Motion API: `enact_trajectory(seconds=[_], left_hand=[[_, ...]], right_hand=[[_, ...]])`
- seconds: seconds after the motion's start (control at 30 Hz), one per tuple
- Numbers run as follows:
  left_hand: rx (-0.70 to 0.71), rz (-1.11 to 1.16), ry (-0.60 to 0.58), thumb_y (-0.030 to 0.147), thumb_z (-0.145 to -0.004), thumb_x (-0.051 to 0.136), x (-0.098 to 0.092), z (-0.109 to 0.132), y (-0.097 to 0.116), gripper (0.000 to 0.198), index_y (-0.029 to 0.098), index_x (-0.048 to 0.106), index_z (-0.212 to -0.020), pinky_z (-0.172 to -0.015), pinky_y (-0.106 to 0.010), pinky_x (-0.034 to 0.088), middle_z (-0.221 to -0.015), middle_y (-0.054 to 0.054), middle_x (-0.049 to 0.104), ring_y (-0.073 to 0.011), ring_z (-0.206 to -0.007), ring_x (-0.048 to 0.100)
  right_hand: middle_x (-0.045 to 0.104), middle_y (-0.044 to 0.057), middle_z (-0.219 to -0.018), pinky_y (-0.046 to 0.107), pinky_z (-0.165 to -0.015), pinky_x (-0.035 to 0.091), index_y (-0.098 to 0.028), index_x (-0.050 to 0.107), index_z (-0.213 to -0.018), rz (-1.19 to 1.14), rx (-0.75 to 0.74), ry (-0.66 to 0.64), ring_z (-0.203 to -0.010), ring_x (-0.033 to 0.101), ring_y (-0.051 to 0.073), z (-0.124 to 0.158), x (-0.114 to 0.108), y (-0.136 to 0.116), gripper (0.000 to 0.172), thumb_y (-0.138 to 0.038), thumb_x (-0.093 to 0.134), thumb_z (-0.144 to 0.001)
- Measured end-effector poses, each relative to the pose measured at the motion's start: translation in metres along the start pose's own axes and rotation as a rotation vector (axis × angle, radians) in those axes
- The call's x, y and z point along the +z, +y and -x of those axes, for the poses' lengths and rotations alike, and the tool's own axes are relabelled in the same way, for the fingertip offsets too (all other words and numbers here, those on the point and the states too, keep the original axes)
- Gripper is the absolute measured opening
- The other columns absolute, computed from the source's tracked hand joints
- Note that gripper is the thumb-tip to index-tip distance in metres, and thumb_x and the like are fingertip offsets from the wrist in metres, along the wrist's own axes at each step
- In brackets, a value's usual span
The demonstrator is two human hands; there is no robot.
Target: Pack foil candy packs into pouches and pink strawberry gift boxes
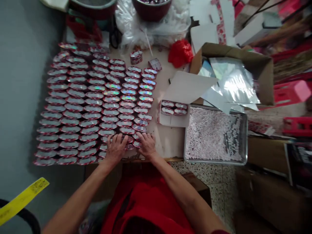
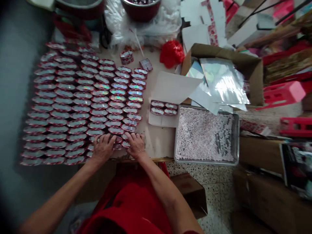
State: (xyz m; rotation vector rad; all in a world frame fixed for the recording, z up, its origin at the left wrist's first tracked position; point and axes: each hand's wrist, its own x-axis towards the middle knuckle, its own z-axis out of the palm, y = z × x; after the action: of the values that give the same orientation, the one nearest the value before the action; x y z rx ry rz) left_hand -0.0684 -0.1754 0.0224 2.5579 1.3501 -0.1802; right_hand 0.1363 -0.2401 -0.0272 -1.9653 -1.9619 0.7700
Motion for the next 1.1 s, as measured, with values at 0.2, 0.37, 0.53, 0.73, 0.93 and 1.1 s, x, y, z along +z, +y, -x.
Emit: enact_trajectory(seconds=[0.2,0.37,0.53,0.73,0.93,1.1], left_hand=[[0.028,-0.008,-0.039,0.023,-0.092,0.061,0.017,-0.008,0.029,0.042,0.018,0.061,-0.133,-0.102,-0.051,0.048,-0.130,-0.020,0.067,-0.0369,-0.120,0.061],[0.043,0.032,-0.033,0.023,-0.088,0.067,0.026,-0.013,0.027,0.054,0.017,0.055,-0.141,-0.097,-0.047,0.052,-0.125,-0.018,0.070,-0.0359,-0.116,0.065],[0.052,0.074,0.047,0.029,-0.091,0.070,0.000,-0.007,0.060,0.051,0.021,0.056,-0.139,-0.099,-0.045,0.054,-0.124,-0.015,0.072,-0.0342,-0.114,0.068],[0.096,0.311,0.371,0.044,-0.091,0.077,-0.044,-0.086,0.153,0.063,0.022,0.048,-0.143,-0.108,-0.043,0.053,-0.130,-0.015,0.069,-0.0310,-0.122,0.066],[0.324,0.231,0.099,0.030,-0.083,0.084,-0.033,-0.194,0.163,0.066,0.020,0.054,-0.140,-0.112,-0.045,0.050,-0.133,-0.016,0.066,-0.0333,-0.126,0.061],[0.356,0.022,-0.054,0.018,-0.080,0.083,-0.029,-0.215,0.177,0.071,0.017,0.053,-0.145,-0.105,-0.049,0.052,-0.130,-0.019,0.064,-0.0368,-0.123,0.060]], right_hand=[[0.072,0.010,-0.127,0.044,-0.108,0.036,-0.028,0.057,-0.143,0.013,0.079,0.240,-0.114,0.063,0.031,0.034,-0.098,0.062,0.057,-0.049,0.072,-0.092],[0.069,0.015,-0.132,0.044,-0.108,0.038,-0.022,0.057,-0.142,0.098,0.057,0.339,-0.121,0.061,0.033,0.001,-0.163,0.149,0.066,-0.051,0.079,-0.087],[0.067,0.016,-0.136,0.043,-0.105,0.037,-0.020,0.059,-0.140,0.177,-0.048,0.203,-0.122,0.059,0.034,-0.026,-0.162,0.199,0.056,-0.042,0.076,-0.091],[0.065,0.017,-0.138,0.042,-0.103,0.039,-0.018,0.057,-0.144,0.121,-0.075,0.204,-0.123,0.057,0.034,-0.017,-0.162,0.212,0.063,-0.046,0.076,-0.091],[0.067,0.016,-0.134,0.044,-0.101,0.036,-0.021,0.059,-0.143,0.171,-0.010,0.201,-0.126,0.052,0.035,-0.020,-0.159,0.219,0.052,-0.038,0.071,-0.096],[0.065,0.015,-0.133,0.045,-0.097,0.035,-0.023,0.061,-0.140,0.233,0.034,0.219,-0.118,0.052,0.035,-0.017,-0.164,0.215,0.045,-0.035,0.067,-0.097]])
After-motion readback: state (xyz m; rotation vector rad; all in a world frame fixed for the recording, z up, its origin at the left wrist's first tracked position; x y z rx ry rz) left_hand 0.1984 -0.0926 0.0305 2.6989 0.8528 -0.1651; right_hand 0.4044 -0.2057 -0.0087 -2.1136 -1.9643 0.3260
